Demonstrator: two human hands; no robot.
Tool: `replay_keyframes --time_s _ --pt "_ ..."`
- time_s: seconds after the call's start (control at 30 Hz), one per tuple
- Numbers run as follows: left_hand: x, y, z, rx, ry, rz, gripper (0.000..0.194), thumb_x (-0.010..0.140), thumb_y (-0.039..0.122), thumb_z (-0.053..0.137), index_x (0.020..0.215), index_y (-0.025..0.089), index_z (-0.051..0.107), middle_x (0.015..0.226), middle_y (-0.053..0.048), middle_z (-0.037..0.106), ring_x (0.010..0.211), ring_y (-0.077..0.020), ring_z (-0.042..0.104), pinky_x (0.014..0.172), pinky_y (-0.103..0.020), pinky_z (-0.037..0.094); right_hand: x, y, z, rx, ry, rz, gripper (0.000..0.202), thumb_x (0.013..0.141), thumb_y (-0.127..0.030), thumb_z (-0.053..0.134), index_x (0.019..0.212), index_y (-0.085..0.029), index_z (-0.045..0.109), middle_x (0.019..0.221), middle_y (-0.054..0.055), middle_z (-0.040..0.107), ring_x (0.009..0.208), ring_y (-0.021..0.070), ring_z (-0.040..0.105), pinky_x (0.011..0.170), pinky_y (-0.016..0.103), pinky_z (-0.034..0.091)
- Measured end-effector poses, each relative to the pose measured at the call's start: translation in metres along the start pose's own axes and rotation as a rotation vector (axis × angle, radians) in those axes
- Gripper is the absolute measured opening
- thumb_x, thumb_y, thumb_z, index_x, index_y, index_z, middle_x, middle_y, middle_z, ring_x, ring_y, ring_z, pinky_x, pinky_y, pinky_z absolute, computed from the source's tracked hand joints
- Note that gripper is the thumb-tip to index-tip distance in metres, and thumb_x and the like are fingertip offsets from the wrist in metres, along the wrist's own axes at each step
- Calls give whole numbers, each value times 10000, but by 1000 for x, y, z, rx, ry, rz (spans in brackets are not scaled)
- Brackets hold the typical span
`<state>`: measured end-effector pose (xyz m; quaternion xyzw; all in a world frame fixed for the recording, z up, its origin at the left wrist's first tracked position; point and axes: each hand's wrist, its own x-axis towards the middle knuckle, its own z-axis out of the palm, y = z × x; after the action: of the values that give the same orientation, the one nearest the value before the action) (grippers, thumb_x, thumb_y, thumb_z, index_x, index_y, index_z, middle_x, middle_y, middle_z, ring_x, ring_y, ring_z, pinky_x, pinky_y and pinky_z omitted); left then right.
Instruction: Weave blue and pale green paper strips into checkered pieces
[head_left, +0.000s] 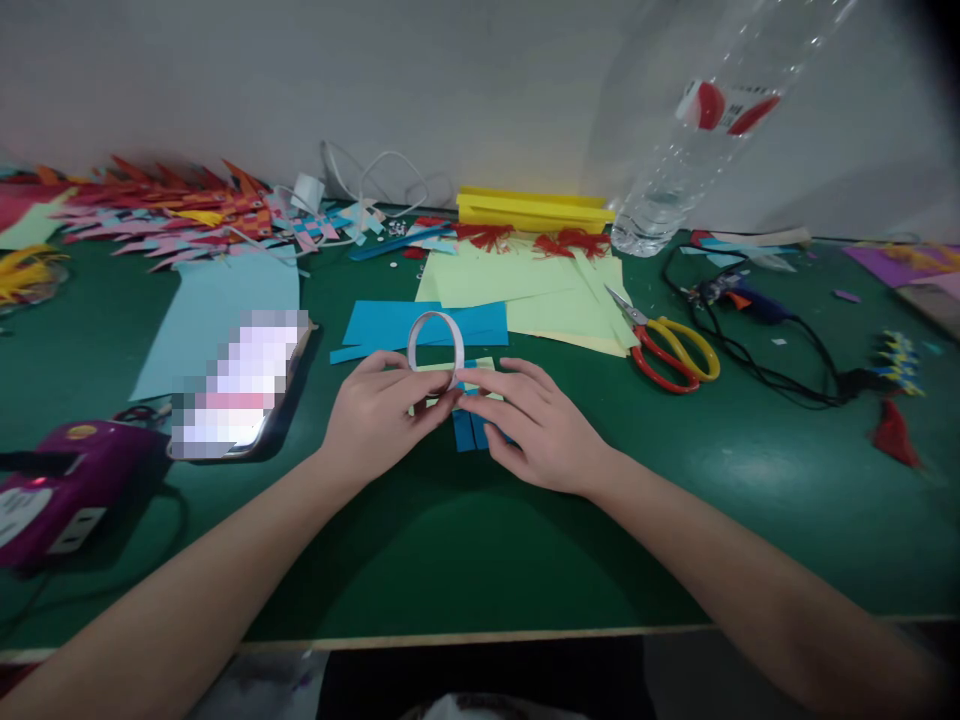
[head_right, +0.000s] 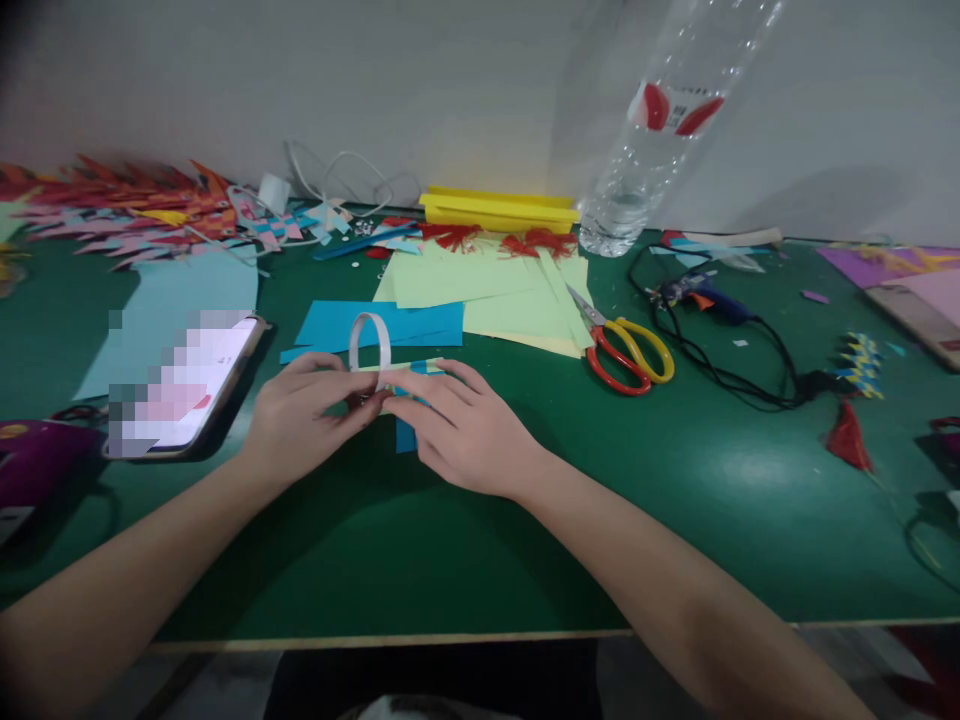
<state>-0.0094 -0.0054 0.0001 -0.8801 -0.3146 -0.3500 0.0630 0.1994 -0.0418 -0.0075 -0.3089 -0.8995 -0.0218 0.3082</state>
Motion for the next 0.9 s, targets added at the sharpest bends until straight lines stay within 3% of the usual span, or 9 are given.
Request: replay_keyframes --time_s 0.23,0.37,0.53,0.9 --pt "2 2 0 -3 -23 4 99 858 212 569 799 173 639 527 35 600 474 -117 539 708 -302 474 -1 0 -1 15 64 -64 352 827 -71 467 1158 -164 545 1306 88 560 1135 181 558 1078 456 356" --pt "1 1 1 17 -18 -6 129 854 222 574 738 183 619 507 46 582 461 -108 528 713 -300 479 -1 1 -1 4 27 -40 314 827 -82 472 1111 -163 577 1355 100 516 1126 195 560 1072 469 360" --pt "-1 -3 1 1 6 3 52 846 212 579 841 198 629 545 42 618 477 -115 551 702 -306 483 -1 1 -2 3 2 -92 247 833 -95 492 1045 -153 605 1324 84 550 1118 183 559 1092 441 345" --pt "0 0 1 14 -5 9 97 845 208 585 752 188 604 518 48 579 469 -107 524 712 -300 477 -1 0 -2 -25 33 -28 308 844 -102 464 1130 -159 563 1343 90 529 1128 189 556 1070 434 373"
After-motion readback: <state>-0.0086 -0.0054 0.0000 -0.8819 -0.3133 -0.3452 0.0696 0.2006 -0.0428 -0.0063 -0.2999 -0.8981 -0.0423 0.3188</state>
